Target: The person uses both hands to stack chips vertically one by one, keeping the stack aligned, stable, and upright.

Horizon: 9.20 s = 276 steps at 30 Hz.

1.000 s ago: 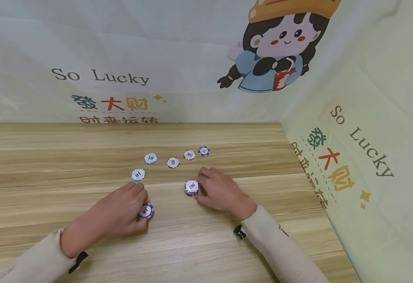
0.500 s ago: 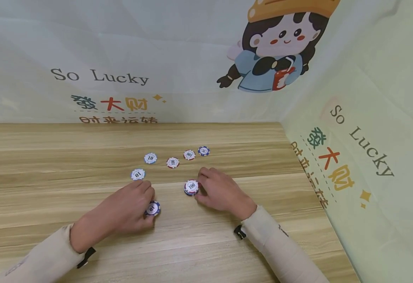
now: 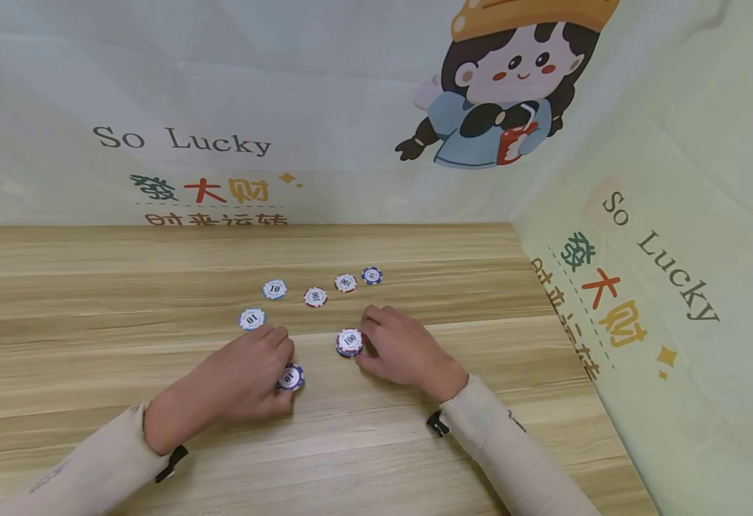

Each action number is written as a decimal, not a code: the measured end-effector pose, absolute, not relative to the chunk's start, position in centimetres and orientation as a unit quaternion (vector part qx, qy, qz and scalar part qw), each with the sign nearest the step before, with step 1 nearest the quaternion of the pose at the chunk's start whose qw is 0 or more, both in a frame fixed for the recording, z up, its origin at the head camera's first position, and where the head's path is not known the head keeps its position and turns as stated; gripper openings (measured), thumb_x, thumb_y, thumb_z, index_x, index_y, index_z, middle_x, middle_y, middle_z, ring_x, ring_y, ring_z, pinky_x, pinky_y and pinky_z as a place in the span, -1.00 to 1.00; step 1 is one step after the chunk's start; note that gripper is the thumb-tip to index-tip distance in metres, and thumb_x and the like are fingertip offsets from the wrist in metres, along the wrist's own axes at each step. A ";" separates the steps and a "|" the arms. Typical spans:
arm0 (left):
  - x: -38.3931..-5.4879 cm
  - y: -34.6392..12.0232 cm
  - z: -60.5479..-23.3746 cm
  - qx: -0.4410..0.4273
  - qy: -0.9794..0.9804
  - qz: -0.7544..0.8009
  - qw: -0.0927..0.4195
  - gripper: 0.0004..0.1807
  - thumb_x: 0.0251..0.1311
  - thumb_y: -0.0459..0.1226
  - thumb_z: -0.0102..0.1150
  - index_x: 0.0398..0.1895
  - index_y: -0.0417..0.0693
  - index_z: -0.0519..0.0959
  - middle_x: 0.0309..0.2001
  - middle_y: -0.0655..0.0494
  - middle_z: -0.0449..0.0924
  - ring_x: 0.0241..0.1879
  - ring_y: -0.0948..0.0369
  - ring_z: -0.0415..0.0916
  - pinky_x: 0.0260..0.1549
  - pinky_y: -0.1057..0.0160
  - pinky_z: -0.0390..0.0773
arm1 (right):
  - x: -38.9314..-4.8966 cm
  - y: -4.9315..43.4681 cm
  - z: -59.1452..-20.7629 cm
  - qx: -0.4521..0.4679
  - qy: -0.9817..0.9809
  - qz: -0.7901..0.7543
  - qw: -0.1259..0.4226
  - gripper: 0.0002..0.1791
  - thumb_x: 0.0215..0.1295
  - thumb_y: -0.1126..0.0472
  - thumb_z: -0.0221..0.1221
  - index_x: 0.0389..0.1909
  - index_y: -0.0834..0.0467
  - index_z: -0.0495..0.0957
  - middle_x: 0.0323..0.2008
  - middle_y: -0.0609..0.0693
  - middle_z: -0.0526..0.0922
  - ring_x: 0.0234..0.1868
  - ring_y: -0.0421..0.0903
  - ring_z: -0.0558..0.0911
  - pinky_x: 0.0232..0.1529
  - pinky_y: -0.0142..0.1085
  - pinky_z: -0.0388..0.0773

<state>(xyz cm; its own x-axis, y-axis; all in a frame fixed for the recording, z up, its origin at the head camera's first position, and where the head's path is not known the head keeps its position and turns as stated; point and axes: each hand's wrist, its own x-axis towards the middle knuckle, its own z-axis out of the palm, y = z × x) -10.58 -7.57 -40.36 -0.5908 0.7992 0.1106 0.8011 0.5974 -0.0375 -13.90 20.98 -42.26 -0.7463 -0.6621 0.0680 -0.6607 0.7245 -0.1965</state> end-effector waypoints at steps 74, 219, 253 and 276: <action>-16.2 -0.9 -40.4 -0.461 -0.886 -0.024 0.053 -0.59 0.27 -0.02 0.31 -0.44 -0.18 0.50 -0.30 -0.08 0.60 -0.17 -0.02 0.56 0.10 -0.01 0.57 | -13.9 21.4 -42.6 -0.368 0.924 -0.107 -0.016 -0.66 0.39 0.11 0.43 -0.03 0.30 0.72 0.02 0.08 0.70 -0.03 0.01 0.67 0.05 -0.14 0.70; -16.1 -6.3 -40.0 -0.390 -0.919 -0.020 0.062 -0.52 0.28 0.03 0.28 -0.51 -0.21 0.48 -0.31 -0.17 0.65 -0.19 -0.08 0.61 0.08 -0.06 0.60 | -14.0 20.7 -42.2 -0.351 0.932 -0.093 0.007 -0.56 0.42 0.00 0.45 0.01 0.32 0.73 0.06 0.10 0.69 0.00 0.04 0.70 0.10 -0.10 0.71; -16.6 -2.2 -40.0 -0.414 -0.909 0.001 0.044 -0.41 0.39 0.15 0.26 -0.60 -0.06 0.39 -0.28 -0.12 0.67 -0.17 -0.03 0.64 0.02 0.03 0.63 | -14.0 20.7 -42.3 -0.359 0.928 -0.098 -0.009 -0.57 0.43 0.00 0.45 0.01 0.31 0.72 0.00 0.06 0.68 -0.09 -0.03 0.67 -0.01 -0.15 0.71; -16.4 -0.3 -40.8 -0.433 -0.900 -0.009 0.048 -0.35 0.42 0.18 0.28 -0.31 -0.32 0.63 -0.15 -0.23 0.73 0.02 -0.11 0.68 0.22 -0.04 0.58 | -14.2 20.9 -42.7 -0.372 0.923 -0.092 -0.022 -0.58 0.42 0.05 0.41 0.02 0.33 0.71 0.01 0.08 0.70 -0.05 0.02 0.68 0.05 -0.12 0.70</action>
